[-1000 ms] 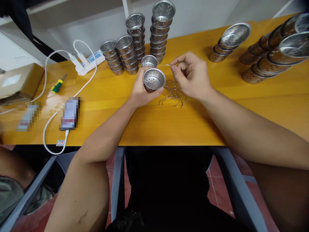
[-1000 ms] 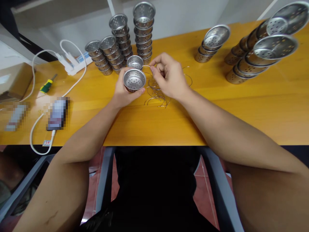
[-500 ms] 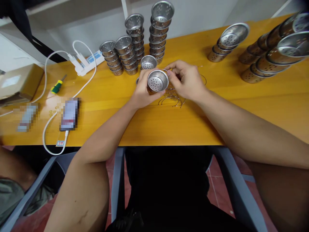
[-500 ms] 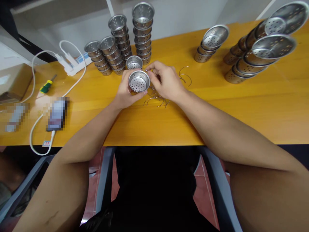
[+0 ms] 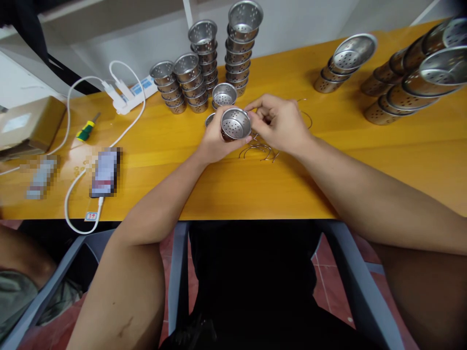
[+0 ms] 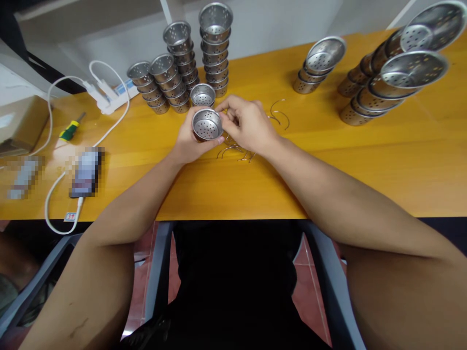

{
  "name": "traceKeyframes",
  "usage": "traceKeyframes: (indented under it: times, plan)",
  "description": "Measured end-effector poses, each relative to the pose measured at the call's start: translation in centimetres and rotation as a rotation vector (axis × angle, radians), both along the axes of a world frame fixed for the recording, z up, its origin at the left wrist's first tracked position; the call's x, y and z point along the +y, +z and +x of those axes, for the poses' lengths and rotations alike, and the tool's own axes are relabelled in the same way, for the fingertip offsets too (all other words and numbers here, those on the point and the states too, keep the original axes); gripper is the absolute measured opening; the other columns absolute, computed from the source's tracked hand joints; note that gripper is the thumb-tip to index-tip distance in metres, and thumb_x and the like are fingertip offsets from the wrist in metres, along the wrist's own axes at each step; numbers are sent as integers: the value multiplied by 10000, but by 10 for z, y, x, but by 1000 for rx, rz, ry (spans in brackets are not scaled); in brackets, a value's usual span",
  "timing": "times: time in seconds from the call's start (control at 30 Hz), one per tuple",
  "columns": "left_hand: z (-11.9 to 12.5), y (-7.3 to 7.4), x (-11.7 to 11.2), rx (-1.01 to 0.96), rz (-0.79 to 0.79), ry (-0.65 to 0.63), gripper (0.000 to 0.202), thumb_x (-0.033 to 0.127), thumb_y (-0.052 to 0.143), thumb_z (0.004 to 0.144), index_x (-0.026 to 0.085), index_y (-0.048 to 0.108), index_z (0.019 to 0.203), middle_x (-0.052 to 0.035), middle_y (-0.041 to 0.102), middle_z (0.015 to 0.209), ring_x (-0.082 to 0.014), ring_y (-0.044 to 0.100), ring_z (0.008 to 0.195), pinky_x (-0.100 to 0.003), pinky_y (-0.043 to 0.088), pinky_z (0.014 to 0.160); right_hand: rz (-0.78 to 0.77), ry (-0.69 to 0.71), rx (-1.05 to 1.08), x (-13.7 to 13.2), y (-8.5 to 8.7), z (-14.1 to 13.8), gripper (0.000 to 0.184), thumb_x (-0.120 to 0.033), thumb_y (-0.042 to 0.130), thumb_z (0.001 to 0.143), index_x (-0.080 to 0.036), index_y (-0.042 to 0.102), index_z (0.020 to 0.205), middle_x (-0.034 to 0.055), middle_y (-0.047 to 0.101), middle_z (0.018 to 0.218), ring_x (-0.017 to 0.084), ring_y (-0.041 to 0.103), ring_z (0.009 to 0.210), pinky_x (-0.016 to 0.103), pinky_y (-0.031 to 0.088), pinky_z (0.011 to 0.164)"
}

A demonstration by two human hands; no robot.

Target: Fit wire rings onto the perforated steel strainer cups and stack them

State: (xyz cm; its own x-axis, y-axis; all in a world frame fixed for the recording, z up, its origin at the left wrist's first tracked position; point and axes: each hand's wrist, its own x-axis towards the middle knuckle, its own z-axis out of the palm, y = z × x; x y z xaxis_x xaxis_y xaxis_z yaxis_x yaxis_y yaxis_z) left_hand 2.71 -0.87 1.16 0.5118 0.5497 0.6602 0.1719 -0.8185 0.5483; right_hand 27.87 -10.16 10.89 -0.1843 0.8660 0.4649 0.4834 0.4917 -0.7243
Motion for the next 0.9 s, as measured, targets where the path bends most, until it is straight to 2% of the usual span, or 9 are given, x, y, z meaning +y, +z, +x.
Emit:
traceKeyframes:
  times: [0.17, 0.3, 0.4, 0.6, 0.73, 0.9]
  plan:
    - [-1, 4, -1, 10, 0, -7, 1118, 964, 902, 1044, 379, 409, 1861, -97, 751, 1585, -321, 843, 1448, -592, 668, 1361, 8, -27, -22, 0, -1, -3, 509, -859, 833, 1198, -353, 862, 1239, 41, 632, 809, 304, 644, 767, 493, 635, 790]
    - [0, 10, -4, 22, 8, 21, 1156, 936, 980, 995, 364, 444, 1844, -104, 769, 1565, -345, 849, 1468, -619, 687, 1348, 38, -49, -27, 1, -2, -5, 533, -873, 809, 1205, -347, 870, 1262, 43, 646, 802, 305, 633, 763, 508, 662, 821]
    - [2, 13, -7, 12, -28, 15, 1136, 975, 960, 984, 365, 470, 1808, -96, 782, 1556, -325, 875, 1426, -599, 723, 1290, 47, -47, -25, 3, -5, -4, 558, -890, 807, 1202, -342, 872, 1284, 35, 629, 786, 302, 633, 760, 511, 675, 838]
    - [1, 6, -3, 19, -84, -3, 1201, 1031, 936, 956, 372, 450, 1835, -103, 773, 1593, -328, 858, 1456, -613, 699, 1334, 18, -18, -20, 6, -9, -3, 534, -870, 792, 1222, -351, 854, 1330, 26, 581, 793, 307, 643, 778, 486, 642, 809]
    - [-1, 2, -1, 22, -76, 8, 1229, 1002, 972, 946, 370, 443, 1858, -116, 767, 1613, -341, 833, 1488, -613, 677, 1365, 34, -17, -29, 4, -8, -4, 548, -871, 731, 1250, -340, 858, 1295, 28, 575, 783, 294, 598, 742, 512, 647, 835]
    - [1, 2, -1, -4, -93, 3, 1227, 1037, 963, 922, 359, 460, 1812, -114, 767, 1614, -327, 842, 1453, -580, 698, 1311, 21, -19, -14, 3, -8, -5, 614, -935, 698, 1243, -341, 846, 1299, 32, 576, 804, 293, 595, 749, 501, 644, 812]
